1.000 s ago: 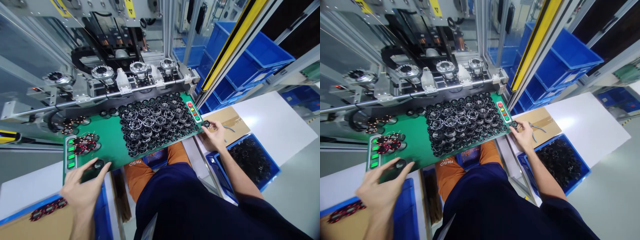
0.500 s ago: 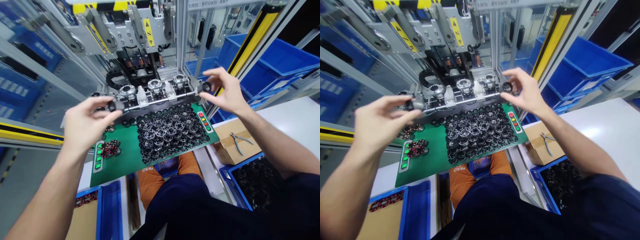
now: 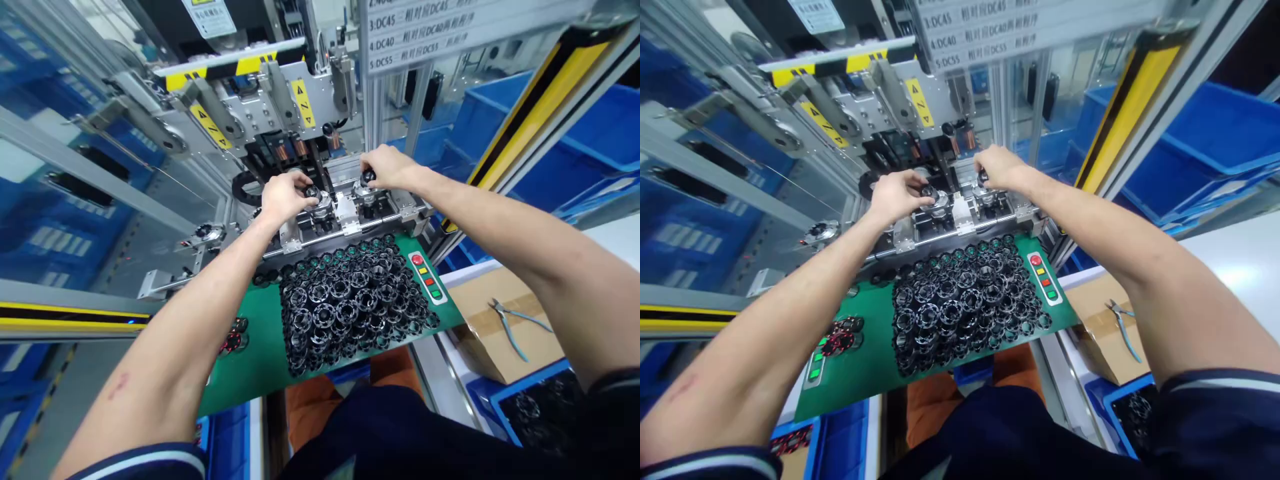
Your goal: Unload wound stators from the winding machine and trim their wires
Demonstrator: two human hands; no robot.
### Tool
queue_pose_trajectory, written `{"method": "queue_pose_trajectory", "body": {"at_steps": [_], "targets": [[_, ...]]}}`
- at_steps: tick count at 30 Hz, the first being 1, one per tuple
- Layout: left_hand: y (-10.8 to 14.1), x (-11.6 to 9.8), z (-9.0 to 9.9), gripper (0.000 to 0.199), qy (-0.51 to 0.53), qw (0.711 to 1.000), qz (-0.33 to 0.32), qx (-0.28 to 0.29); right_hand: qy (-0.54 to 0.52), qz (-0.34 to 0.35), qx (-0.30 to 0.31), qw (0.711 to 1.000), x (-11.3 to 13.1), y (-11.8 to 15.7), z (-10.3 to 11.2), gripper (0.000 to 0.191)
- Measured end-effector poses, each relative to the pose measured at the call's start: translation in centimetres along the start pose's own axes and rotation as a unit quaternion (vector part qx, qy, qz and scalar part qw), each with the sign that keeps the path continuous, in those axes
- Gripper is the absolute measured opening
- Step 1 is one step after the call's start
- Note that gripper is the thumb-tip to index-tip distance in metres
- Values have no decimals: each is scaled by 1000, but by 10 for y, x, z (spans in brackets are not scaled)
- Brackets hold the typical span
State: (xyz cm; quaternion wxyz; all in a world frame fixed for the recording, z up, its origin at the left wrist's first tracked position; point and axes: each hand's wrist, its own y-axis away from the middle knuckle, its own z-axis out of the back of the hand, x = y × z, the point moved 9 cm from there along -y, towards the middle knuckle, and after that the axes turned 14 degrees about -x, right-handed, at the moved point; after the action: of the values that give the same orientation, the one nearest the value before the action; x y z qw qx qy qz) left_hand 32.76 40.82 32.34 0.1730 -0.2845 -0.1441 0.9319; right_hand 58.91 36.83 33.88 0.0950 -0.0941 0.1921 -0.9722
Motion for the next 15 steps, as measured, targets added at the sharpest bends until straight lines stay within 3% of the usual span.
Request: {"method": "queue_pose_trajectory", "body": {"at_steps": [7, 11, 15], "targets": [[-12, 3, -7, 50, -44, 995, -66, 68, -58, 79, 26, 995, -25, -31, -25, 32], [-27, 4, -18, 53, -83, 988, -91, 94, -138, 136, 9, 981, -27, -54, -30, 46], [-35, 5, -23, 57, -126, 978, -129, 107, -112, 143, 85, 980, -23, -64, -38, 60]]}}
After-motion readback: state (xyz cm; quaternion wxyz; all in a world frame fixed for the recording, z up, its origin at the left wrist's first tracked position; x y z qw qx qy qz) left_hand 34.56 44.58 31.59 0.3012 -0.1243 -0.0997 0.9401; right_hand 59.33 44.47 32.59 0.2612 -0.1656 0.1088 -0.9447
